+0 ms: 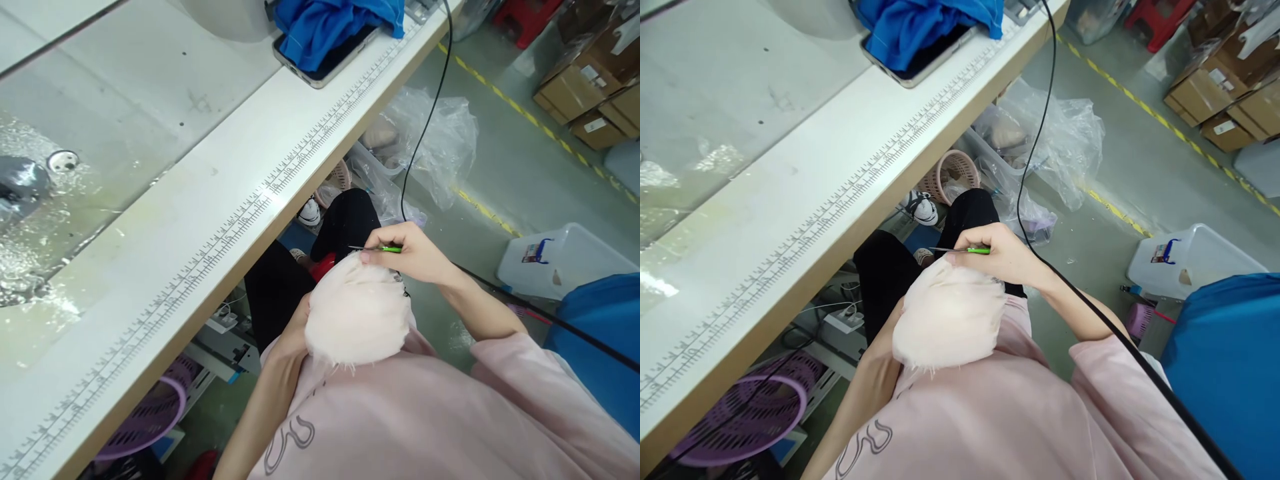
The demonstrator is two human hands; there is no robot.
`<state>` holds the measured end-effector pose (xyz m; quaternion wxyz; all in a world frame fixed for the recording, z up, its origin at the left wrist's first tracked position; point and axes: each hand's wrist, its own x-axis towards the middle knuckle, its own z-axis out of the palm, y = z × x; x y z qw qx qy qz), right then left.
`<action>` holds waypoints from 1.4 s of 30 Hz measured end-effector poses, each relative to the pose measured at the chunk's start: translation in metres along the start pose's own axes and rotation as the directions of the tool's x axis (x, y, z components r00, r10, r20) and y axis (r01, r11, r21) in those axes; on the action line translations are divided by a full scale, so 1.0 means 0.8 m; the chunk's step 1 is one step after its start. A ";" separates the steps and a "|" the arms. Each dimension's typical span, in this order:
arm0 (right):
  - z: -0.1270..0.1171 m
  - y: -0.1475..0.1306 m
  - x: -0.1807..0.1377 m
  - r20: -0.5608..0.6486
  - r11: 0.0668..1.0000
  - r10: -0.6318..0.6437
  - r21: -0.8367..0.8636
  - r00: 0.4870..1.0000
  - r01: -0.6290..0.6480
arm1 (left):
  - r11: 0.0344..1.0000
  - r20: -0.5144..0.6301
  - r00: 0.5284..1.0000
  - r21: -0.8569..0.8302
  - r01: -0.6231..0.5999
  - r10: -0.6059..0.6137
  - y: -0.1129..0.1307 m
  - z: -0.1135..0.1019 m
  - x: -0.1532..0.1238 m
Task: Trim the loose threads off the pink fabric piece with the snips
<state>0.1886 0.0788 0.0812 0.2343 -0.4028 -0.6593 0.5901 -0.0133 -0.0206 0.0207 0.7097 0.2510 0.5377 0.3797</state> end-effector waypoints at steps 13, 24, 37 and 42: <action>-0.024 -0.005 -0.044 -0.046 0.955 -0.219 -0.216 0.975 0.204 | 0.996 -0.098 0.992 -0.046 0.074 -0.078 0.003 0.001 -0.003; 0.008 0.002 -0.042 -0.133 0.868 -0.346 -0.420 0.929 0.264 | 1.000 -0.091 0.996 0.000 0.014 -0.013 -0.002 0.000 0.000; 0.002 0.000 -0.057 0.025 0.694 -0.518 -0.572 0.855 0.438 | 1.000 -0.025 1.000 0.003 -0.010 0.010 0.002 0.001 0.000; -0.022 -0.005 -0.061 -0.028 0.713 -0.467 -0.604 0.884 0.358 | 1.000 -0.106 0.994 -0.003 -0.026 0.025 -0.005 -0.003 -0.002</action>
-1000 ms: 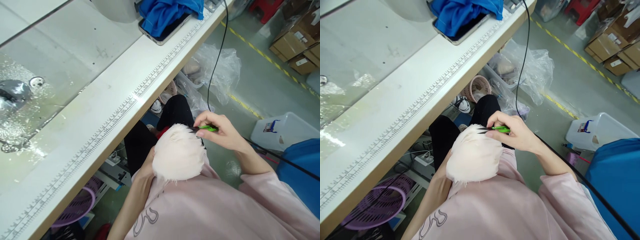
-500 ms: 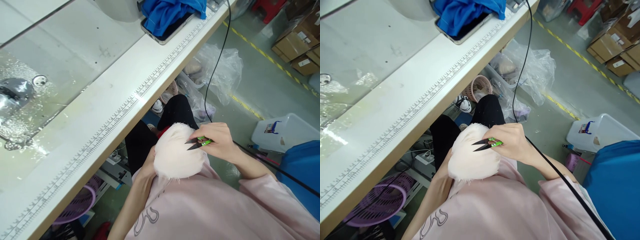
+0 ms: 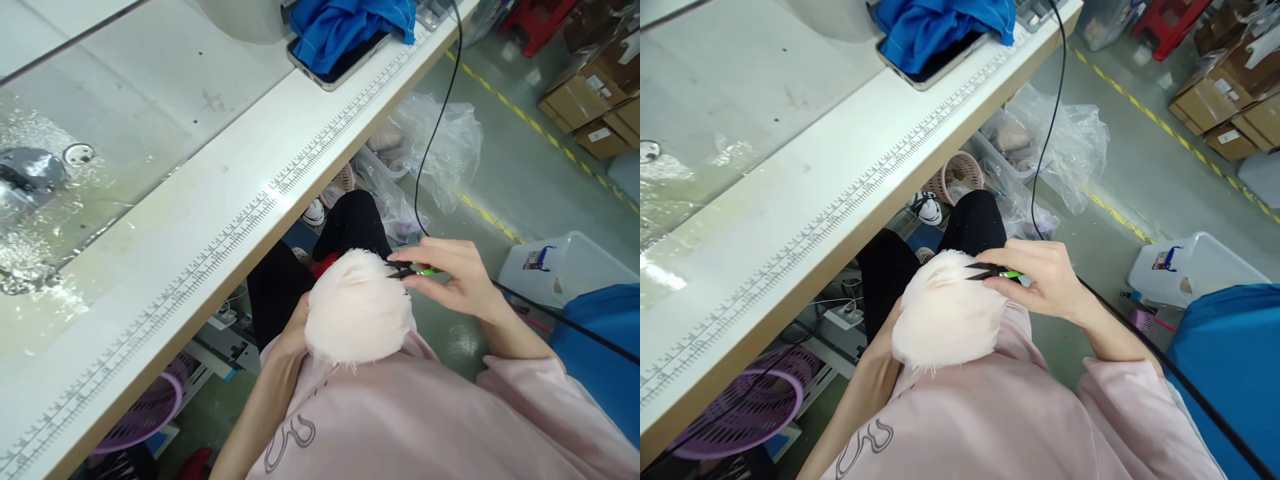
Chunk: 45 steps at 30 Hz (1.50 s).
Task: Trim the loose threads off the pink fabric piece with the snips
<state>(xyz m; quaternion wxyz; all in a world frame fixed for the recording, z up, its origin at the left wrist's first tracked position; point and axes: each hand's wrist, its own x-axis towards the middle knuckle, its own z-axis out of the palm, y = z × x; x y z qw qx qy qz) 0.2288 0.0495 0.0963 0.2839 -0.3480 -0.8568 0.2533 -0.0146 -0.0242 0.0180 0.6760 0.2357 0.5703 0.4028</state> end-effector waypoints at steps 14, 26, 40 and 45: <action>0.011 -0.001 0.013 0.008 0.901 -0.255 -0.360 0.967 0.241 | 0.997 0.082 0.994 -0.039 0.070 -0.067 0.006 0.003 -0.001; 0.001 -0.001 0.008 -0.001 0.909 -0.217 -0.366 0.976 0.202 | 0.996 0.107 0.993 -0.071 0.061 -0.053 0.002 0.003 0.001; 0.016 -0.004 0.018 0.003 0.905 -0.225 -0.369 0.974 0.210 | 0.990 0.194 0.981 -0.133 0.055 -0.028 -0.003 0.002 0.002; 0.018 -0.004 0.018 -0.022 0.925 -0.212 -0.326 0.977 0.193 | 0.989 0.208 0.978 -0.140 0.046 -0.016 -0.003 0.002 0.003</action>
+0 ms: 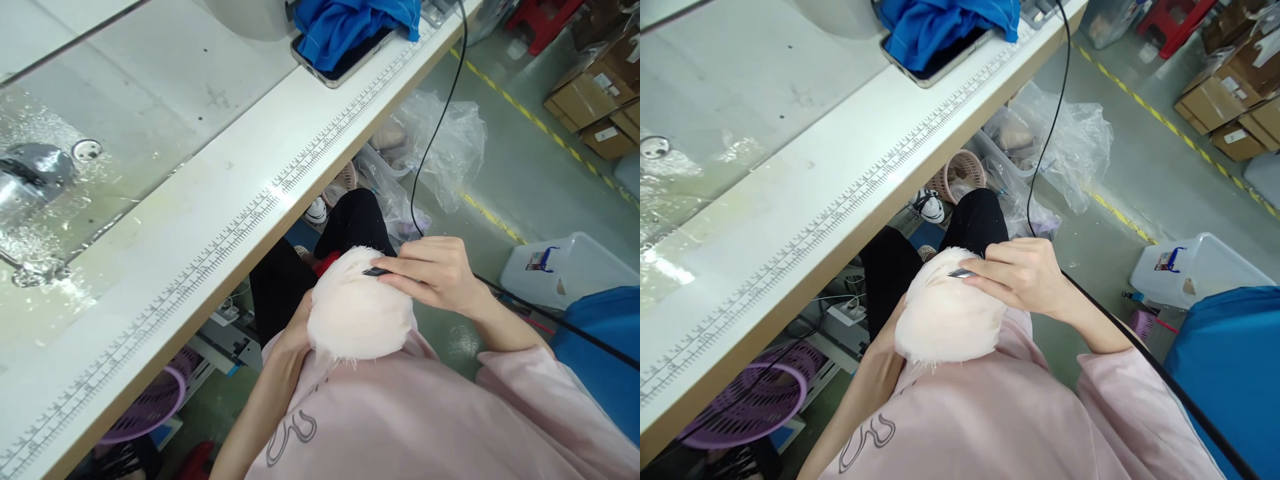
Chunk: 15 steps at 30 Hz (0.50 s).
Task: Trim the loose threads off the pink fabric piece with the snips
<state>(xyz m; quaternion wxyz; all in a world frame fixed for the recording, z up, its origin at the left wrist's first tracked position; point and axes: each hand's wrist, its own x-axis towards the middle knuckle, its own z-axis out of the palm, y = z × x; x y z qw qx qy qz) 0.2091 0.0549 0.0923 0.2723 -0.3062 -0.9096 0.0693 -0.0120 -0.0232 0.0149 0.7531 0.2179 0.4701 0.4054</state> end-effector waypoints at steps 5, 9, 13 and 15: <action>0.002 -0.004 -0.002 -0.026 0.996 0.093 0.016 0.995 -0.092 | 1.000 -0.004 1.000 0.028 -0.012 0.012 -0.001 -0.002 -0.001; 0.001 -0.005 -0.005 -0.045 0.983 0.181 0.044 0.982 -0.179 | 1.000 0.001 1.000 0.027 -0.017 0.017 -0.002 -0.002 -0.001; -0.003 -0.004 -0.006 -0.047 0.964 0.246 0.115 0.968 -0.240 | 0.999 0.036 0.999 0.014 -0.028 0.028 -0.001 0.000 0.000; -0.005 -0.002 -0.007 -0.029 0.957 0.265 0.126 0.964 -0.260 | 1.000 0.028 0.999 0.013 -0.027 0.027 0.000 0.001 0.000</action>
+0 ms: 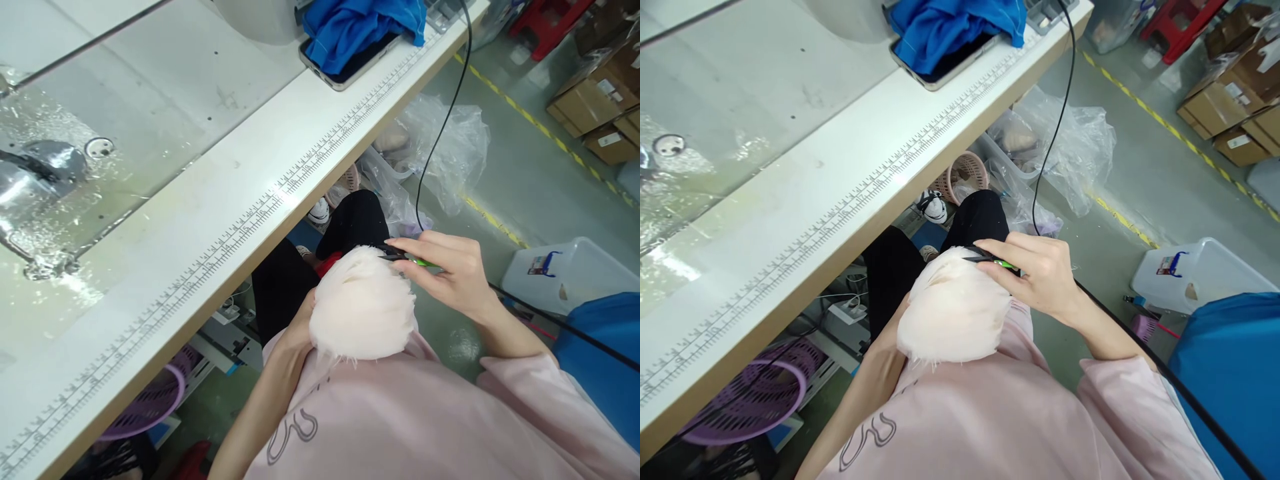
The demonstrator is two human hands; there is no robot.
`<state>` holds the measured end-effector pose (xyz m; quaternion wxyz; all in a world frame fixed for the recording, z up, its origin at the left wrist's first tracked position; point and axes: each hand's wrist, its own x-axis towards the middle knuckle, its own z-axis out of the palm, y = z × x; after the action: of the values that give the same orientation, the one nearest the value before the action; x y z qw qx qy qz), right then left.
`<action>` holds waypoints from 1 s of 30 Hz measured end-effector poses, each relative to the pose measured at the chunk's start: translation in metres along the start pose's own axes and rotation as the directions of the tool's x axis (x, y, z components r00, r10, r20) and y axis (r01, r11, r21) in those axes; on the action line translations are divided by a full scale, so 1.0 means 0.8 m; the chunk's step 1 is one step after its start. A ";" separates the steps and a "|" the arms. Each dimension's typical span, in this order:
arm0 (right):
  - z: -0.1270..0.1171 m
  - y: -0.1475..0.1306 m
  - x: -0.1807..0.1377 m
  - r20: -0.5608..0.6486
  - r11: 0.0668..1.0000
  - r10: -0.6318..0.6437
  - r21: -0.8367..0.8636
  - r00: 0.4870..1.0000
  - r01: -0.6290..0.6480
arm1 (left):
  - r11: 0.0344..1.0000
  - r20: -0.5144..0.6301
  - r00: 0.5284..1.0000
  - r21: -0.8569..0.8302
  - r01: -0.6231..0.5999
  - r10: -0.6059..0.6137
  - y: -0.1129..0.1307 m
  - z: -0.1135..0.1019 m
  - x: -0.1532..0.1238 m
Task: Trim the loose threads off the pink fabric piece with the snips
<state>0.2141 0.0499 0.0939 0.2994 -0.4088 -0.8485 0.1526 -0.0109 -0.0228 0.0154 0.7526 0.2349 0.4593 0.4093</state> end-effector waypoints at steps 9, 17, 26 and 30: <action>-0.002 -0.001 0.000 0.051 0.988 0.065 0.139 0.997 -0.072 | 1.000 -0.212 0.977 -0.030 0.001 -0.008 0.008 0.008 -0.002; -0.001 -0.006 0.011 0.155 0.938 0.087 0.320 0.984 -0.133 | 1.000 -0.034 0.999 -0.014 0.014 -0.014 0.004 0.005 0.000; 0.004 -0.003 0.016 0.356 0.850 0.073 0.466 0.932 -0.245 | 1.000 -0.024 1.000 -0.022 0.003 -0.003 0.007 0.002 0.002; 0.006 -0.001 0.018 0.354 0.830 0.076 0.496 0.932 -0.256 | 1.000 -0.020 1.000 -0.025 0.012 -0.012 0.007 0.002 0.001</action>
<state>0.2034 0.0609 0.0961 0.2452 -0.3522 -0.7697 0.4726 -0.0115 -0.0190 0.0203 0.7531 0.2187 0.4634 0.4128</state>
